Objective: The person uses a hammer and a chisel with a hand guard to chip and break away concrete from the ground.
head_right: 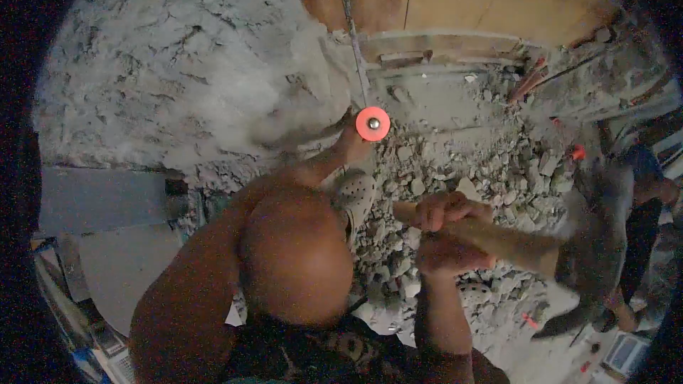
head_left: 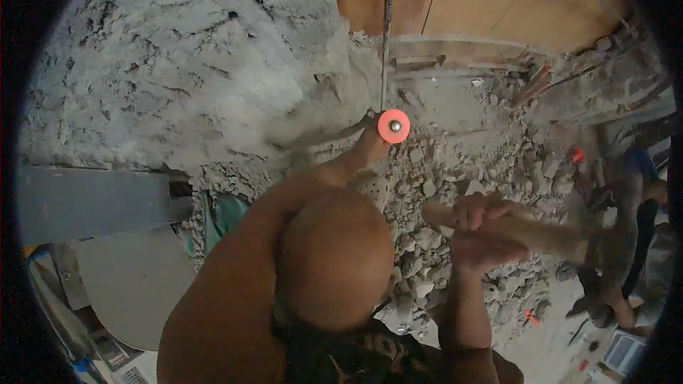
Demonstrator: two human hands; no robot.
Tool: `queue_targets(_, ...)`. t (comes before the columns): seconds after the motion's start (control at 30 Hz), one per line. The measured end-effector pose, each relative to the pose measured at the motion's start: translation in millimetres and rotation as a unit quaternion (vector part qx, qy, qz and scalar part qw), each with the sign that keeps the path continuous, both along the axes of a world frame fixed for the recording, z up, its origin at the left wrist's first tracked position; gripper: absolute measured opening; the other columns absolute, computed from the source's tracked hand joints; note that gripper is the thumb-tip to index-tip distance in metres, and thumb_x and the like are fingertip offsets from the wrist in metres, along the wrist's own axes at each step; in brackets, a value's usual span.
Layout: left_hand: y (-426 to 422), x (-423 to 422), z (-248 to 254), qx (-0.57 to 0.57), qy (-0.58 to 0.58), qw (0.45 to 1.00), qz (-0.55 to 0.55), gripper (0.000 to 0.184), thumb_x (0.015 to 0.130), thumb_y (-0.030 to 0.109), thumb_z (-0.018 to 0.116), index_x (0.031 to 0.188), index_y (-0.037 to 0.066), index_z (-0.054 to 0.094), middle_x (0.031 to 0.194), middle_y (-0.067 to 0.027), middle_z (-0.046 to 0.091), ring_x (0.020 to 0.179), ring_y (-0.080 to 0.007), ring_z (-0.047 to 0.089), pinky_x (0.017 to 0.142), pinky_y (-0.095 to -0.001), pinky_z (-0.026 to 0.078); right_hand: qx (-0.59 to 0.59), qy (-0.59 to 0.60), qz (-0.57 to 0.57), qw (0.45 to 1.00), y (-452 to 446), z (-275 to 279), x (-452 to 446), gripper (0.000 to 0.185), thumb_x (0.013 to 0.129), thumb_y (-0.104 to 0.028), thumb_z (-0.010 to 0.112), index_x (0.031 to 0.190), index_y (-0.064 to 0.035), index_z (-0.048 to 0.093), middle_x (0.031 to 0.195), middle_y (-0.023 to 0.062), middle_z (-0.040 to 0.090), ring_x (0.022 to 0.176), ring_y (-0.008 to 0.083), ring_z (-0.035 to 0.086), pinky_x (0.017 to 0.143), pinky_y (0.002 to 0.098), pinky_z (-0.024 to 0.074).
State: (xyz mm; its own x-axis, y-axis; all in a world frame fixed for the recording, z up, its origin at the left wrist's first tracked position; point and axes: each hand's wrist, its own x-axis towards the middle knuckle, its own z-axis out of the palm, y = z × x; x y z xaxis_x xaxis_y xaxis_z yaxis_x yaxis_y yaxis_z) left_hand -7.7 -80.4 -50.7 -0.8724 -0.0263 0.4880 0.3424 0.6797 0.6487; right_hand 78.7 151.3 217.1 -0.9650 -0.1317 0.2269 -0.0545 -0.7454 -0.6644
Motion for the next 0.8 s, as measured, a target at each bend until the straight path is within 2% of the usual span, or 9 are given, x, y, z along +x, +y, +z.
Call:
queue_targets(0.03,0,1,8,0.007,-0.005,1.000,-0.002,0.045,0.079,0.012,0.059,0.122,0.000,0.052,0.123,-0.0207,0.051,0.113,-0.0376,0.048,0.096,-0.0469,0.040,-0.048,0.098,-0.009,0.994,-6,0,-2,0.050,0.090,-0.056,0.051,0.091,-0.0056,0.055,0.085,0.0047,0.057,0.061,0.0193,0.051,0.054,0.0383,0.0425)
queue_targets(0.07,-1,3,13,0.013,-0.010,1.000,-0.004,0.044,0.080,0.014,0.059,0.121,0.001,0.052,0.122,-0.0193,0.051,0.112,-0.0370,0.049,0.095,-0.0453,0.041,0.307,0.206,-0.114,0.922,4,-60,3,0.052,0.092,-0.055,0.045,0.085,-0.0045,0.055,0.077,0.0071,0.056,0.062,0.0201,0.051,0.056,0.0381,0.0426)
queue_targets(0.13,-5,8,-13,0.098,-0.119,0.988,-0.026,0.041,0.082,0.015,0.057,0.120,0.001,0.053,0.120,-0.0186,0.052,0.111,-0.0362,0.050,0.093,-0.0440,0.043,0.615,0.133,-0.045,0.776,4,-168,19,0.051,0.096,-0.053,0.040,0.082,-0.0049,0.052,0.069,0.0049,0.053,0.058,0.0184,0.048,0.053,0.0350,0.0402)
queue_targets(0.27,-19,-17,-30,0.197,-0.160,0.965,-0.061,0.033,0.088,0.017,0.051,0.117,0.002,0.054,0.115,-0.0184,0.056,0.106,-0.0355,0.053,0.088,-0.0433,0.045,0.493,-0.093,0.070,0.863,5,-185,30,0.039,0.101,-0.033,0.040,0.082,-0.0014,0.053,0.059,0.0066,0.049,0.051,0.0146,0.044,0.048,0.0326,0.0354)
queue_targets(0.43,-4,12,49,0.055,-0.023,0.998,-0.022,0.037,0.082,0.004,0.056,0.119,0.002,0.052,0.114,-0.0208,0.056,0.106,-0.0378,0.053,0.089,-0.0442,0.045,0.374,-0.044,-0.051,0.925,21,-66,-9,0.047,0.093,-0.054,0.047,0.092,-0.0081,0.051,0.064,0.0017,0.047,0.054,0.0140,0.042,0.044,0.0341,0.0339)
queue_targets(0.53,-12,2,19,0.009,-0.050,0.998,-0.039,0.039,0.081,0.003,0.058,0.119,0.001,0.052,0.114,-0.0205,0.055,0.108,-0.0373,0.052,0.091,-0.0439,0.043,-0.079,0.081,-0.018,0.993,13,35,-23,0.058,0.082,-0.068,0.052,0.094,-0.0112,0.052,0.065,0.0042,0.049,0.059,0.0178,0.049,0.053,0.0368,0.0414)
queue_targets(0.67,-12,6,22,0.031,-0.111,0.993,-0.026,0.039,0.078,0.002,0.060,0.116,0.001,0.053,0.111,-0.0181,0.056,0.107,-0.0348,0.053,0.092,-0.0420,0.043,0.016,0.047,-0.043,0.998,-11,5,-4,0.044,0.089,-0.053,0.053,0.093,-0.0106,0.059,0.064,0.0061,0.054,0.065,0.0216,0.055,0.061,0.0392,0.0465)
queue_targets(0.77,-15,-5,36,0.254,-0.096,0.946,-0.179,0.035,0.080,0.004,0.060,0.114,0.001,0.054,0.110,-0.0153,0.057,0.107,-0.0322,0.054,0.091,-0.0404,0.044,0.552,0.006,0.069,0.831,-10,-168,6,0.045,0.098,-0.038,0.047,0.067,-0.0055,0.051,0.057,0.0004,0.050,0.046,0.0126,0.045,0.043,0.0287,0.0355)
queue_targets(0.8,-19,-13,50,0.320,-0.083,0.914,-0.233,0.033,0.080,0.004,0.060,0.113,0.001,0.055,0.110,-0.0146,0.057,0.107,-0.0316,0.054,0.091,-0.0401,0.044,0.532,-0.043,0.086,0.842,-8,-164,19,0.044,0.098,-0.039,0.046,0.071,-0.0047,0.052,0.057,-0.0004,0.049,0.047,0.0111,0.044,0.043,0.0281,0.0337)
